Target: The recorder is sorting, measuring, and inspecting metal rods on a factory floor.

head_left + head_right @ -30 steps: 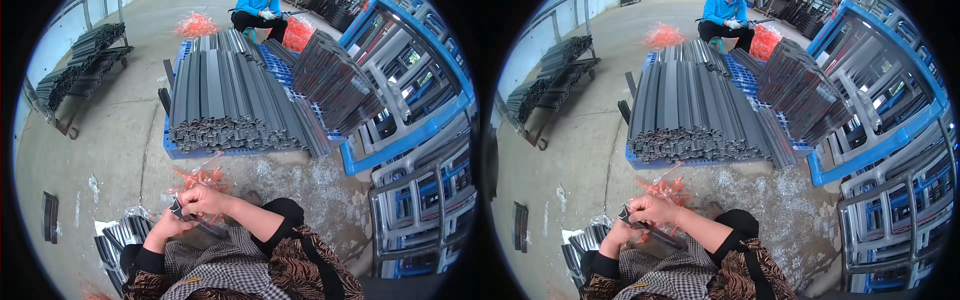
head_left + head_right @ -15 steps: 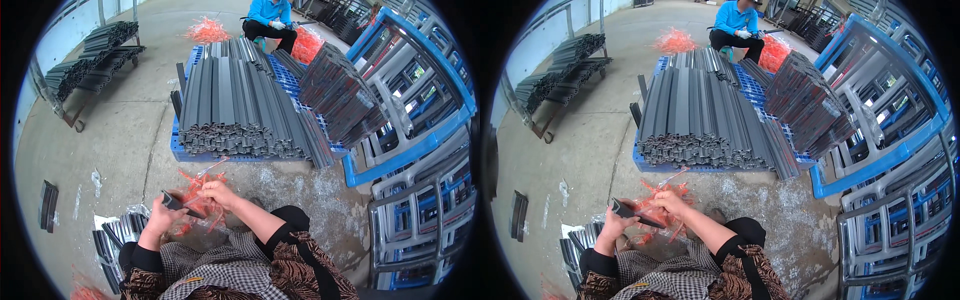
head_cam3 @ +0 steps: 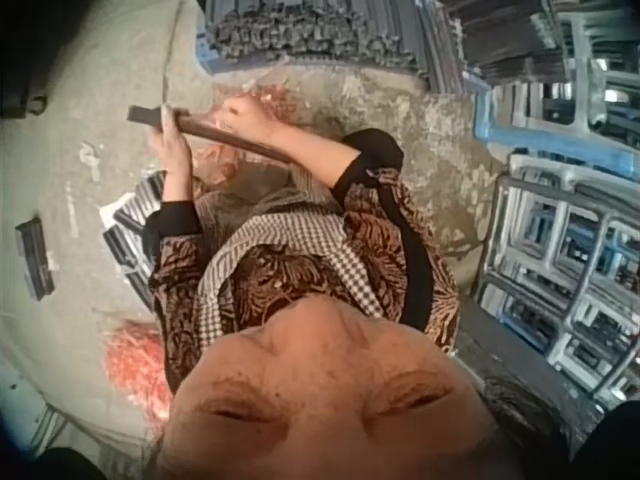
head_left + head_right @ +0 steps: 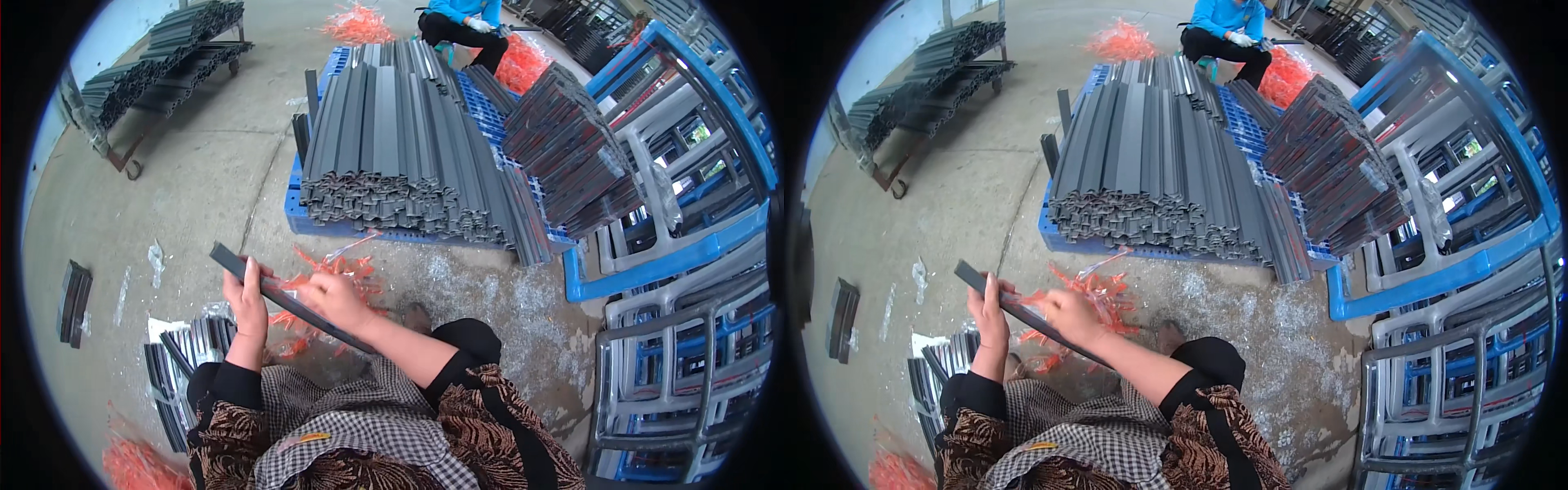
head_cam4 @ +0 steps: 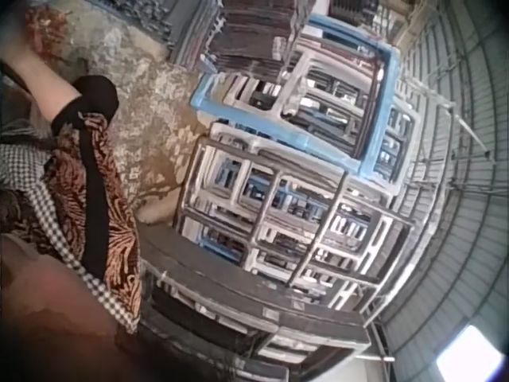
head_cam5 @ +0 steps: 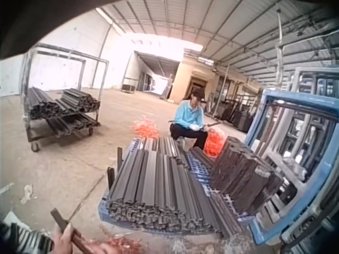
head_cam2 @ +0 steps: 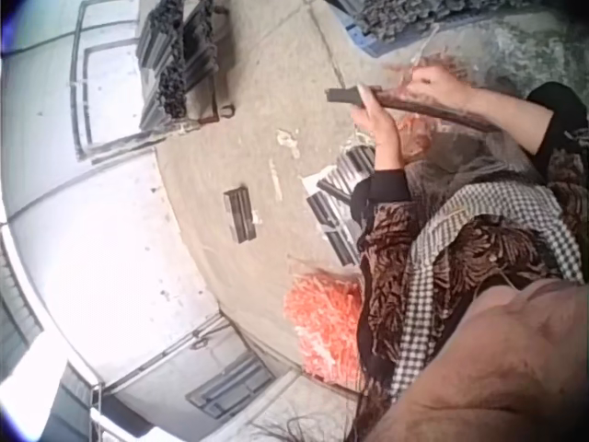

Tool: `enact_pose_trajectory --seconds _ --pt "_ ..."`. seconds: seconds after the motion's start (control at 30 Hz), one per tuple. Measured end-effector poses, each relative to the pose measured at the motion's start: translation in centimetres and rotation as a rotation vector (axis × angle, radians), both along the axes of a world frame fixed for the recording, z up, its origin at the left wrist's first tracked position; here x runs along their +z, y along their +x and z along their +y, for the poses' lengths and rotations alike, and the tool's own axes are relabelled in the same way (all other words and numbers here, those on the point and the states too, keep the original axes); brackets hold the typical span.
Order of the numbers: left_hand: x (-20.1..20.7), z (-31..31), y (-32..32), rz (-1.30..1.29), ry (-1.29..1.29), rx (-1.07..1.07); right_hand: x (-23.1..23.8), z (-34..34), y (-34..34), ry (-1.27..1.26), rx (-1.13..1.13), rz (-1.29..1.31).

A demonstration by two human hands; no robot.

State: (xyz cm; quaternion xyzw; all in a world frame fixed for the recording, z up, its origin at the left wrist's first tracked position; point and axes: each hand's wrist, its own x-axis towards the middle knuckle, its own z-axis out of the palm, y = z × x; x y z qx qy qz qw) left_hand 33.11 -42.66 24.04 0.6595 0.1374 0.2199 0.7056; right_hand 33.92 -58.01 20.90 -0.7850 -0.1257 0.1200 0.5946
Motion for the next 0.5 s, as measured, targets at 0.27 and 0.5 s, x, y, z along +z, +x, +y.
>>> enact_pose_trajectory --seconds 0.27,0.5 --pt "3.8 11.7 1.1 -0.187 -0.339 0.410 -4.6 -11.6 2.7 0.252 -0.290 0.503" --pt "4.5 19.1 -3.0 -0.198 -0.202 0.665 -18.8 -27.0 0.7 -0.406 -0.547 0.646"
